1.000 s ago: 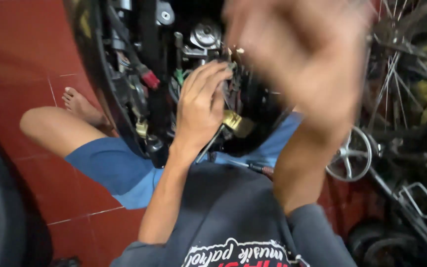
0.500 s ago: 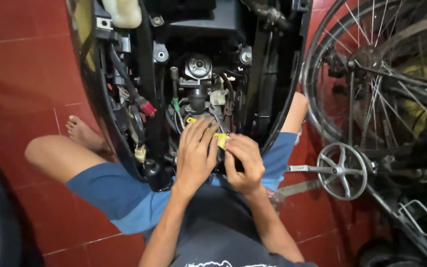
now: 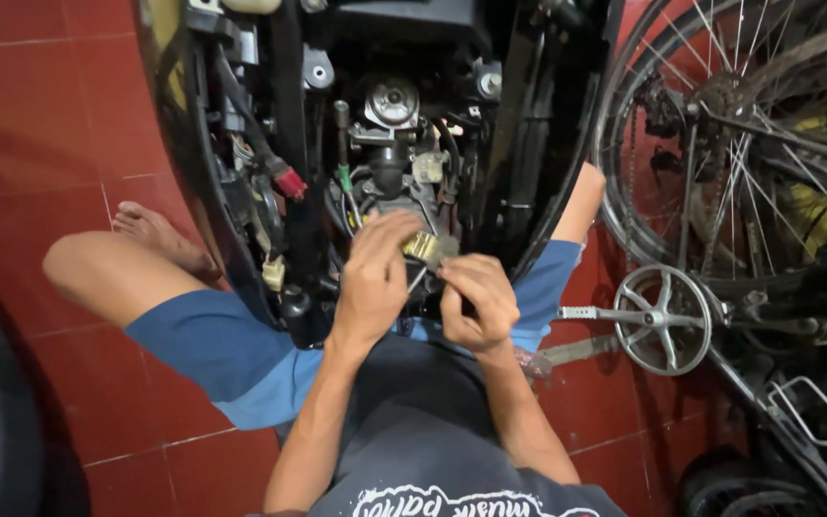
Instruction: A person is performing maintenance on a motorcycle engine, using a brush to clean components and a socket wrench to work on fasteners.
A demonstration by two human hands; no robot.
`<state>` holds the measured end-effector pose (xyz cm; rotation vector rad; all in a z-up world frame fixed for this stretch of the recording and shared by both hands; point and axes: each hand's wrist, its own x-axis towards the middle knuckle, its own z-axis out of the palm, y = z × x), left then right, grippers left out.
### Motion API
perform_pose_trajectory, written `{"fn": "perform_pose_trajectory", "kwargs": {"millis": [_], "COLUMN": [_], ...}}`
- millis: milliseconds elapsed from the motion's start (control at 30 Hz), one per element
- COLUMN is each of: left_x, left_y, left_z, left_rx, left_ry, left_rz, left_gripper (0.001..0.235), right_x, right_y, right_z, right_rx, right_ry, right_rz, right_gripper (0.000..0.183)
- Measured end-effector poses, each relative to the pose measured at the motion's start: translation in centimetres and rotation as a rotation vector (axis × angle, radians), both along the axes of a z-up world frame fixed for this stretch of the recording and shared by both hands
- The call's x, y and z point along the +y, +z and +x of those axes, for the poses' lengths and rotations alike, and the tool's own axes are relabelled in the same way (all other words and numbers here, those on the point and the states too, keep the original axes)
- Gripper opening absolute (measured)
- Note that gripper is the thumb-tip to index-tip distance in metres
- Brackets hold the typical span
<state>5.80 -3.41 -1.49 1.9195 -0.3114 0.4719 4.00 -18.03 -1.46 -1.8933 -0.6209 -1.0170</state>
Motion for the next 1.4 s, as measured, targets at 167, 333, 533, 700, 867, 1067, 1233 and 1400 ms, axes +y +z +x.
{"fn": "perform_pose_trajectory", "kwargs": {"millis": [167,333,533,700,867,1067,1233,1400], "left_x": [0.7,1.2,0.6,0.1,0.2,0.6,0.8,-0.1], "left_y": [1.6,1.2,-0.2,0.6,2.4,3.6,3.3,2.5], "left_z": [-1.2,-1.5,-1.6,1.4,4.4,7.2,7.4,6.1], "left_rx": [0.031,0.040,0.067,0.090,0.144,0.011,-0.036,0.112], "left_ry": [0.145,0.161,0.145,0.014,-0.083,-0.015,0.057,0.122], "left_rz": [-0.157,-0.053,0.093,0.055,-0.025,0.072,0.110,-0.130], "left_gripper": [0.027,0.022,0.021,0.028,0.038,0.033,0.042,0.064], "right_x": [1.3,1.8,1.1,-0.3,-1.4,-2.4,-2.3,-2.7], "right_y": [3.4,3.6,3.4,4.0,7.4,12.1,11.5,11.2], "right_z": [-0.8,0.2,0.8,0.5,1.4,6.5,7.2,7.0], "right_rx": [0.358,0.518,0.679,0.717,0.586,0.272,0.242,0.255], "right_ry": [-0.075,-0.166,-0.108,-0.130,-0.176,-0.185,-0.242,-0.236], "right_rz": [-0.279,-0.764,-0.853,-0.694,-0.727,-0.671,-0.567,-0.457], "right_gripper": [0.020,0.038,0.040,0.044,0.041,0.032,0.021,0.015]}}
